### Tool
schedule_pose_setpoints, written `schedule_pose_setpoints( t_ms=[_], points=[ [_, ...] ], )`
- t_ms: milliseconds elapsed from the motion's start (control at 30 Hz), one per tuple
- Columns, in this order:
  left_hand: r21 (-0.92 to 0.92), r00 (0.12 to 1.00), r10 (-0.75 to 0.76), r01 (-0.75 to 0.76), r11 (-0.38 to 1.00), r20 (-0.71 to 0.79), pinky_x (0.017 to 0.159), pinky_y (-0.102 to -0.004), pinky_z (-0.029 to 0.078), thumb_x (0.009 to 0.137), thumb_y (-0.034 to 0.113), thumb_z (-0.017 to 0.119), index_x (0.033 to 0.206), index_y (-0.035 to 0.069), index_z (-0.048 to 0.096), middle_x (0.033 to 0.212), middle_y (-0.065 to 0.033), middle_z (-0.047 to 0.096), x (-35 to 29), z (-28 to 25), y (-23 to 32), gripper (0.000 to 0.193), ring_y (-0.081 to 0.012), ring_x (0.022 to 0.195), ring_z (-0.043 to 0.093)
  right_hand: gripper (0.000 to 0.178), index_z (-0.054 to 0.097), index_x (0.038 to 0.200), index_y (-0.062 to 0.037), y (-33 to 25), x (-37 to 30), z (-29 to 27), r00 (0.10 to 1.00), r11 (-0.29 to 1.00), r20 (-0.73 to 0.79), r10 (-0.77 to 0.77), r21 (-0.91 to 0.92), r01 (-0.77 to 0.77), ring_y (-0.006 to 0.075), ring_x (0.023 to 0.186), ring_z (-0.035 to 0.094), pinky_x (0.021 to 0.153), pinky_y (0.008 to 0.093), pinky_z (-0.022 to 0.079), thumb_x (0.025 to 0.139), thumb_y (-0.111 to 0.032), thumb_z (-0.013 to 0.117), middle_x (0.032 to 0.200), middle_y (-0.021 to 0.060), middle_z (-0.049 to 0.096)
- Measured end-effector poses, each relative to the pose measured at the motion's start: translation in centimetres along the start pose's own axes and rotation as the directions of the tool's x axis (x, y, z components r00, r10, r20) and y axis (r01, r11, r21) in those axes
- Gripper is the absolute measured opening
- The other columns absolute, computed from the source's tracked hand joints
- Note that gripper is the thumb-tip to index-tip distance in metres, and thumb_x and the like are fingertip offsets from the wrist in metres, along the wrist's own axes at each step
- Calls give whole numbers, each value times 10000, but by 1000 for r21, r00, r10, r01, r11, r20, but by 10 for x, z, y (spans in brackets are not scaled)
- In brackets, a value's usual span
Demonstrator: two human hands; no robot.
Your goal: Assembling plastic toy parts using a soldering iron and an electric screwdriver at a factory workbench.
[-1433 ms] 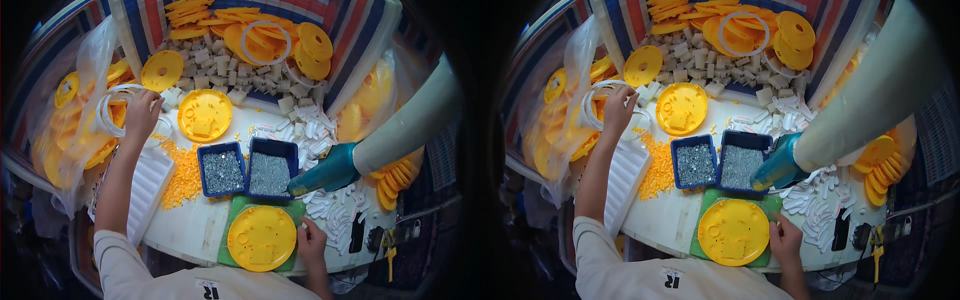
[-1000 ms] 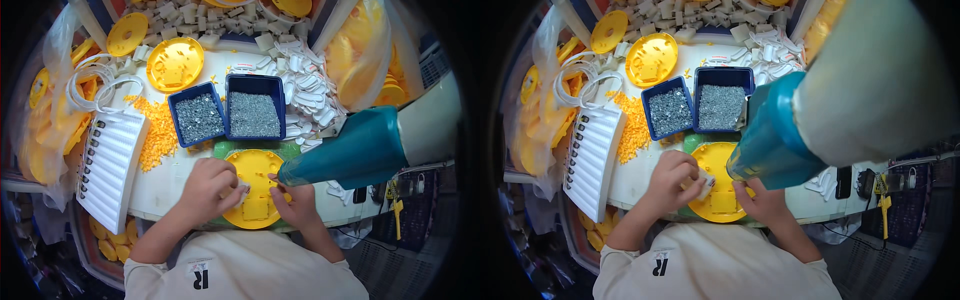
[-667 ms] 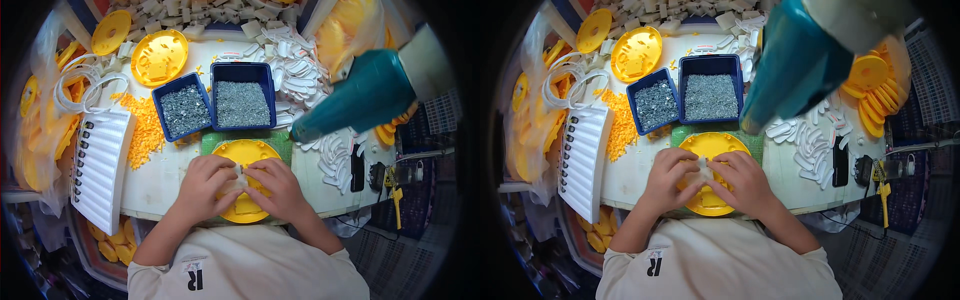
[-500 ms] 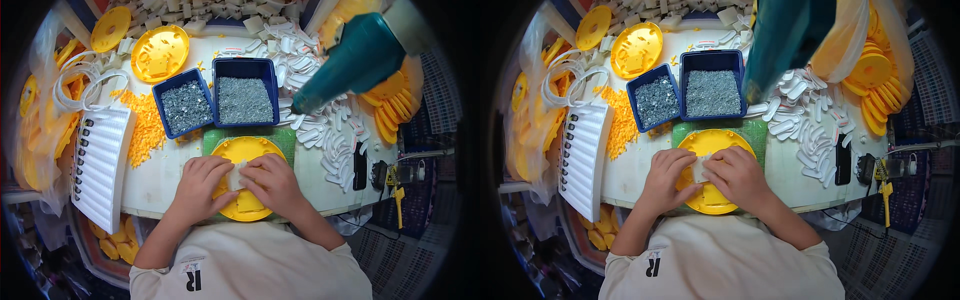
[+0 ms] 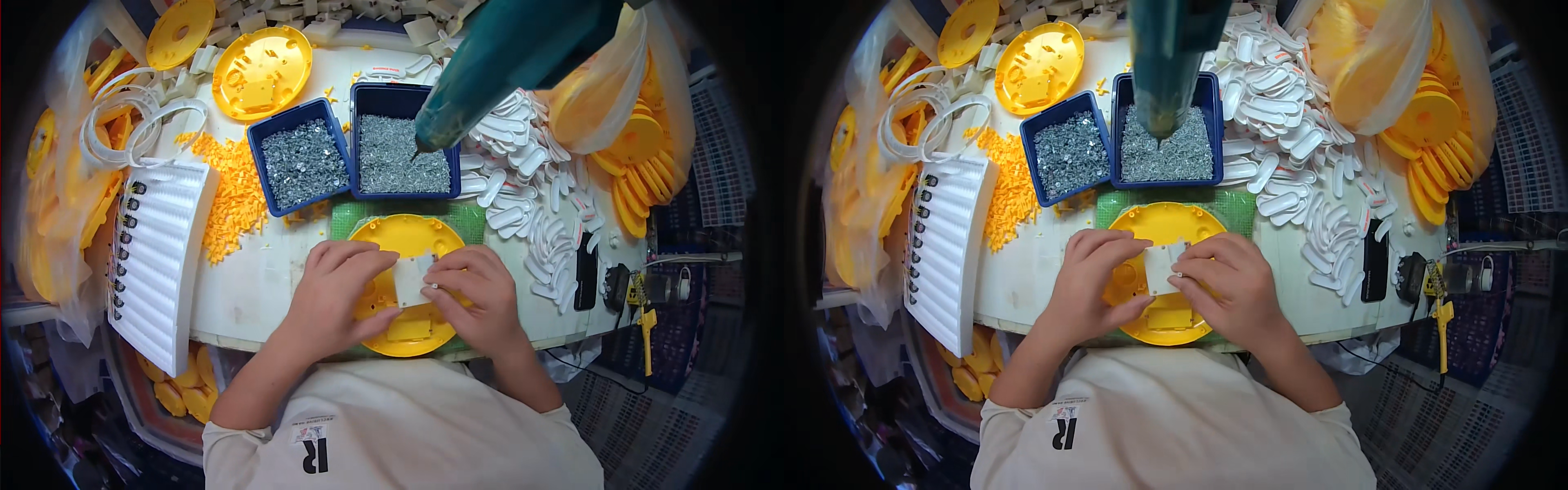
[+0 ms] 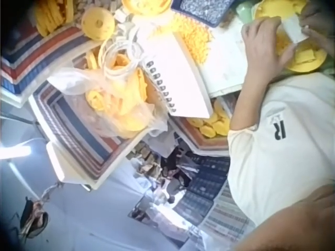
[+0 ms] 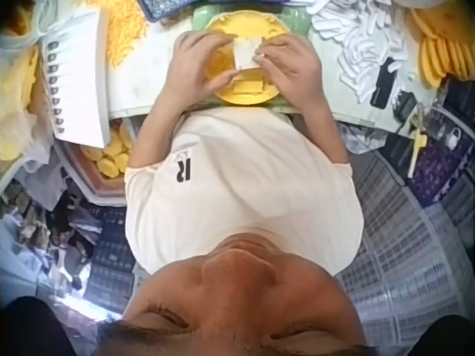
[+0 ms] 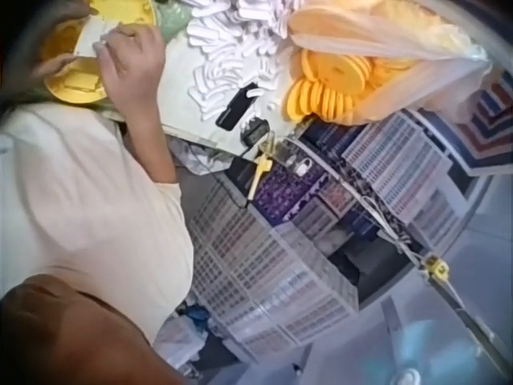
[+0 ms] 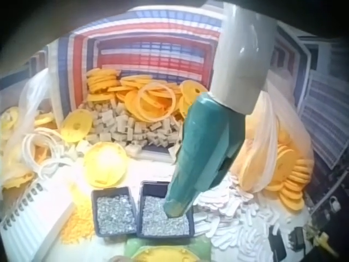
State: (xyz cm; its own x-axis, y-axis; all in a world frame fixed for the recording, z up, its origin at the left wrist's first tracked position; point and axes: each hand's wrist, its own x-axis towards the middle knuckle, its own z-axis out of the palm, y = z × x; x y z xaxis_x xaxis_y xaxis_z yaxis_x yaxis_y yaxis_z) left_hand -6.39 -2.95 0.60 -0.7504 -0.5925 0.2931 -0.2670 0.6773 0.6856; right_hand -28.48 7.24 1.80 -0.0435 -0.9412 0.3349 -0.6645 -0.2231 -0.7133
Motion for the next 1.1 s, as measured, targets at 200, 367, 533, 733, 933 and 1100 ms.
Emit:
schedule_pose_setpoints(
  t_ms=[200,367,533,733,933,1100],
  points=[
    [74,991,80,-88,993,103,1068,-466,427,723,203,839,1265,75,648,1228,-87,667,8,1,-11,589,-303,1208,598,169,761,923,-56,7,-3,8,998,994,19,-52,-96,53,263,890,698,816,390,526,767,-50,826,921,66,738],
    [130,980,132,-152,980,151,1073,-467,426,735,215,824,1278,73,649,1229,-88,670,9,-7,-16,588,-297,1218,593,189,758,925,-64,4,-4,16,995,986,-18,-100,-135,97,264,847,694,776,394,519,757,-64,842,923,59,744],
    [92,978,134,-150,984,162,1087,-478,424,702,191,834,1273,71,663,1257,-105,673,10,-12,-18,608,-318,1247,580,195,757,929,-65,3,-4,15,996,989,-16,-90,-118,87,262,855,690,777,393,516,755,-68,845,920,61,740],
    [52,990,39,-46,998,134,1081,-474,425,714,193,836,1297,72,645,1278,-122,658,5,-8,-22,625,-321,1261,571,187,753,923,-73,6,-3,21,997,990,-2,-74,-123,73,264,884,683,806,399,516,759,-75,843,905,56,724],
    [89,976,111,-129,988,186,1101,-486,407,739,193,818,1298,69,641,1276,-117,653,8,-7,-21,599,-328,1281,560,156,750,910,-84,-1,-4,23,998,957,57,-32,-286,47,274,914,654,820,410,513,777,-102,827,901,57,694],
    [97,969,111,-135,986,219,1114,-492,396,758,253,832,1295,65,640,1290,-114,649,15,-7,-20,600,-330,1294,554,135,741,913,-79,9,-2,13,991,973,130,-12,-227,41,285,894,643,809,406,506,799,-105,809,914,68,687]
  ],
)
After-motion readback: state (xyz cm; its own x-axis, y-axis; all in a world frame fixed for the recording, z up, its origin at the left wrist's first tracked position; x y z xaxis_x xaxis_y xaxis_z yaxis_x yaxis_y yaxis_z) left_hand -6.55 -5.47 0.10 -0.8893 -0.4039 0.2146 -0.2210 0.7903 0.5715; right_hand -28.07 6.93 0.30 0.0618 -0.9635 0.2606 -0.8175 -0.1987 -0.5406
